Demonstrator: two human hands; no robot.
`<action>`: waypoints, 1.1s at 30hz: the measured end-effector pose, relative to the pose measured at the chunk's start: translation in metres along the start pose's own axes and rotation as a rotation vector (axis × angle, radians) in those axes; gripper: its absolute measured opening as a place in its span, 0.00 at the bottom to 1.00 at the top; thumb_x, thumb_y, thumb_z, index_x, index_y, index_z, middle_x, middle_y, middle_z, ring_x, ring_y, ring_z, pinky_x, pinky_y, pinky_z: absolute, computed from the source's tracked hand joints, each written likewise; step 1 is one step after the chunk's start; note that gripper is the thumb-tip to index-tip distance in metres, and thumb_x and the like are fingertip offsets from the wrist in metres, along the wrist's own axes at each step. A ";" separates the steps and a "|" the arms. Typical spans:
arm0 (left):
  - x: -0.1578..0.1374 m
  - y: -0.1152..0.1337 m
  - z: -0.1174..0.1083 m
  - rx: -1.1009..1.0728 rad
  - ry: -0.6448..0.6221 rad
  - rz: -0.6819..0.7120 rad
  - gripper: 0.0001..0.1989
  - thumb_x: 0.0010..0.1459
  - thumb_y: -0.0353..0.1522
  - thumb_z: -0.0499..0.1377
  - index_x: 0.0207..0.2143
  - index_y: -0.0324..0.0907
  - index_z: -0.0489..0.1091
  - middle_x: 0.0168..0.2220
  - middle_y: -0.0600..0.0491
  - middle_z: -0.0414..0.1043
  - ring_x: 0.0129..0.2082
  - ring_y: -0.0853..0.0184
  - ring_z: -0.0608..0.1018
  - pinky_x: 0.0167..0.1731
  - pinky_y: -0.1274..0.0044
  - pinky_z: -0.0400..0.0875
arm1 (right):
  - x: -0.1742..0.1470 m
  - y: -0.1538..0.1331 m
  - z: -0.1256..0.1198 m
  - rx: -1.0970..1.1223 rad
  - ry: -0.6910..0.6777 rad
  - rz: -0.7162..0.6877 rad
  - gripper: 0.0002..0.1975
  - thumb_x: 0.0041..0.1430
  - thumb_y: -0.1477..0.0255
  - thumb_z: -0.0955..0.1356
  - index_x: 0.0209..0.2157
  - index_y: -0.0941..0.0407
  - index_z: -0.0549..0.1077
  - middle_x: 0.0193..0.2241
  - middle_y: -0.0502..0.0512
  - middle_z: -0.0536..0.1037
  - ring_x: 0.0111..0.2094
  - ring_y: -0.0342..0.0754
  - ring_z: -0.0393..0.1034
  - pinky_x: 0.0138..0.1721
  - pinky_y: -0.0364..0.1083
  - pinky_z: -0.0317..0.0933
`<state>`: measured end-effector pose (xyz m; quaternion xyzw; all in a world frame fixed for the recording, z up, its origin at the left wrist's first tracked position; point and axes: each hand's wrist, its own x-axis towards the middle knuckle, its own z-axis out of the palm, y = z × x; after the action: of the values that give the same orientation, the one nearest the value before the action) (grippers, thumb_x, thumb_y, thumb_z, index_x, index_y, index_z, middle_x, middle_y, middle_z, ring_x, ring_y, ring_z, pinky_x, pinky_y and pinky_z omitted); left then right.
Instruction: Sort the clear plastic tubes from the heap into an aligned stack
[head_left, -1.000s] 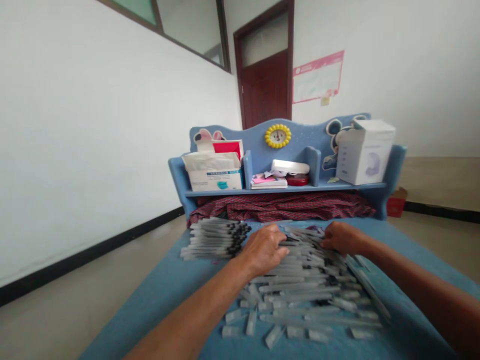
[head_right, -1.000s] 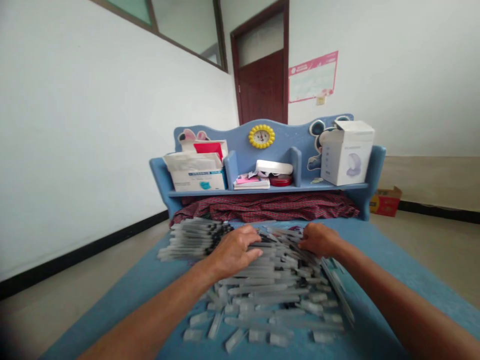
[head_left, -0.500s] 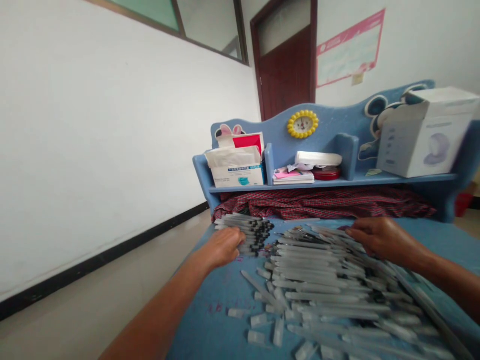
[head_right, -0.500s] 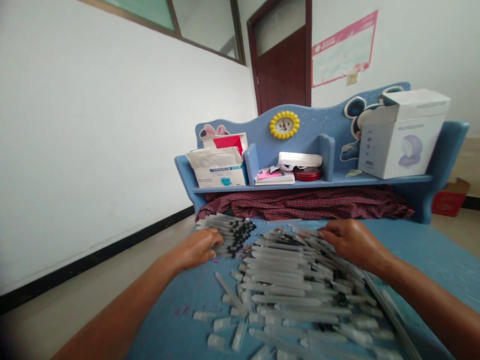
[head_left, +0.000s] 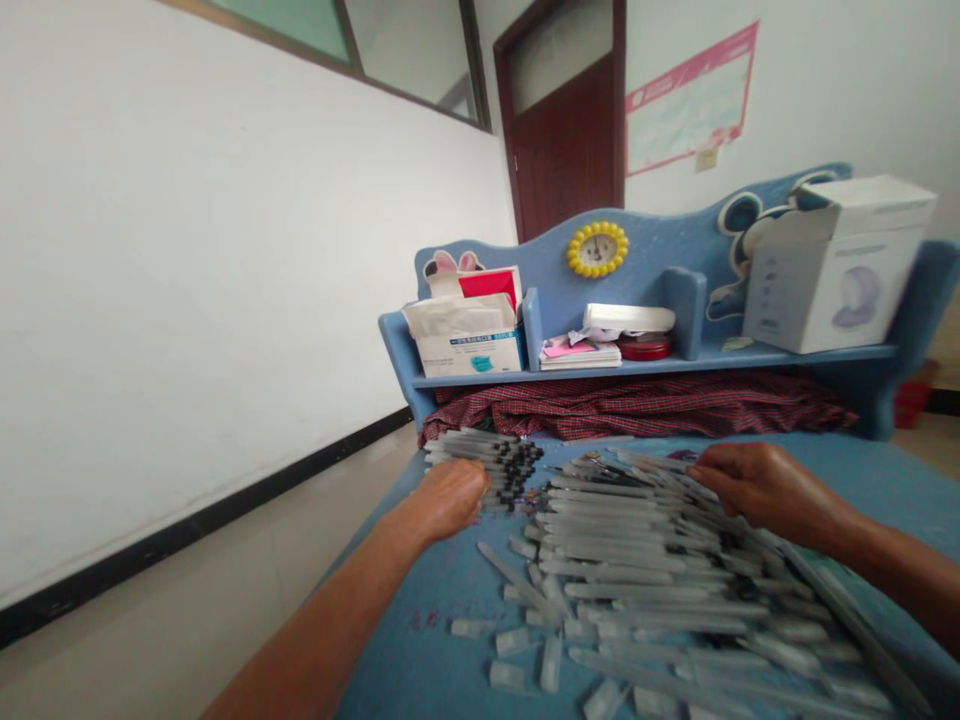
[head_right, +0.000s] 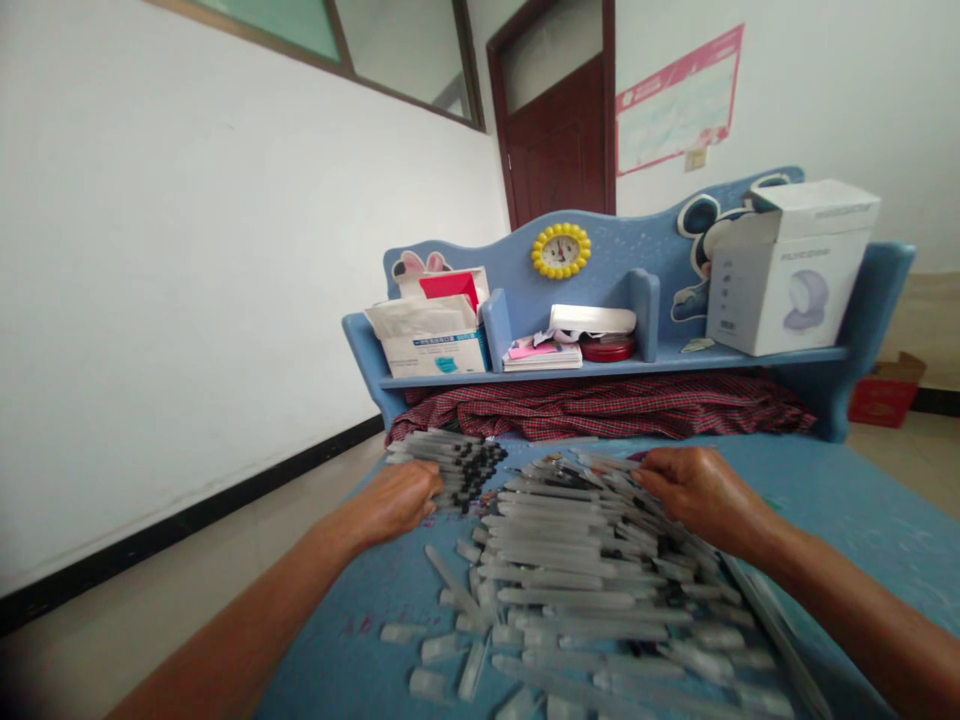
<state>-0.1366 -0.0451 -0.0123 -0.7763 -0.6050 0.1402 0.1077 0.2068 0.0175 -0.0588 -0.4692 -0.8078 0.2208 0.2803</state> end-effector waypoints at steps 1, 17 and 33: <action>0.000 0.002 0.001 0.010 0.006 0.000 0.06 0.49 0.23 0.54 0.26 0.38 0.71 0.32 0.45 0.73 0.35 0.59 0.75 0.33 0.73 0.67 | 0.000 -0.001 0.000 -0.009 -0.004 -0.004 0.17 0.55 0.61 0.60 0.19 0.56 0.68 0.14 0.50 0.67 0.16 0.43 0.61 0.18 0.41 0.53; 0.001 0.027 -0.021 0.094 0.228 0.074 0.08 0.58 0.25 0.49 0.36 0.37 0.67 0.35 0.44 0.70 0.37 0.59 0.73 0.37 0.70 0.67 | -0.006 -0.021 0.000 0.058 0.076 -0.074 0.17 0.57 0.63 0.60 0.19 0.57 0.66 0.15 0.48 0.65 0.19 0.41 0.59 0.21 0.40 0.52; 0.011 0.115 -0.023 -0.147 0.714 0.438 0.10 0.62 0.27 0.46 0.43 0.38 0.63 0.29 0.52 0.68 0.29 0.66 0.71 0.27 0.76 0.68 | -0.021 -0.046 0.011 0.519 -0.172 0.026 0.25 0.57 0.51 0.60 0.19 0.57 0.62 0.12 0.48 0.68 0.11 0.38 0.58 0.13 0.37 0.50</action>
<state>-0.0212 -0.0625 -0.0303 -0.8920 -0.3587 -0.1615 0.2226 0.1792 -0.0232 -0.0440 -0.3715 -0.7390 0.4630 0.3185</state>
